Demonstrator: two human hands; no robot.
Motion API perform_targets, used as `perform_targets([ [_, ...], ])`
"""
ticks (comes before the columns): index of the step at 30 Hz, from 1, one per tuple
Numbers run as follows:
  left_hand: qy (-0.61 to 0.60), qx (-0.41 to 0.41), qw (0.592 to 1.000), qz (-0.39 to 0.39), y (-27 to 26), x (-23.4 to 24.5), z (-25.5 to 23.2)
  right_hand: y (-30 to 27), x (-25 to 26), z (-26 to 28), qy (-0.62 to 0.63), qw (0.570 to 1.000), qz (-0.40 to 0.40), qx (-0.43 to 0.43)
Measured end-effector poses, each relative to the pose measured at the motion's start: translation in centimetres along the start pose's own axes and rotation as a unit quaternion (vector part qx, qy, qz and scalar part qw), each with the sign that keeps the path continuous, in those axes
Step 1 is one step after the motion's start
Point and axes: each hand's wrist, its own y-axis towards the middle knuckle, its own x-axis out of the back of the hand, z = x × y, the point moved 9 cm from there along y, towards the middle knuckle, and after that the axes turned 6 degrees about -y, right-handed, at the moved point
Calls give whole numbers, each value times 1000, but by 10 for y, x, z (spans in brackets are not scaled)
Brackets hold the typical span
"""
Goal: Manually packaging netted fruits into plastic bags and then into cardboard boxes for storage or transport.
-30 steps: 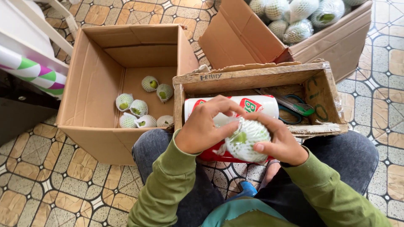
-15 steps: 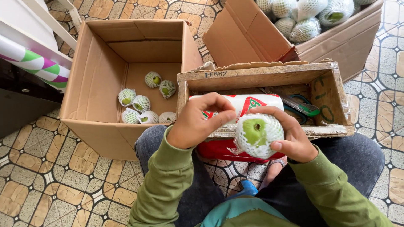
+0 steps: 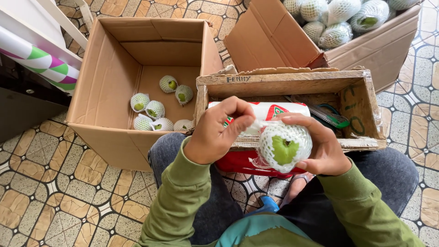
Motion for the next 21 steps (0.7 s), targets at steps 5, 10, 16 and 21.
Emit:
perform_targets([
  [5,-44,-34,991,120,-3,-18,-7,4,-2,18,-56,997,21,46],
  [10,44,-139,986,83,0,-33,-22,2,-1,16,-59,996,35,50],
  [16,117,-168,979,0,2,-35,-12,-2,5,-6,-23,999,25,7],
  [21,44,-166,982,-74,-1,-22,-22,-1,3,-12,66,998,-2,-24],
])
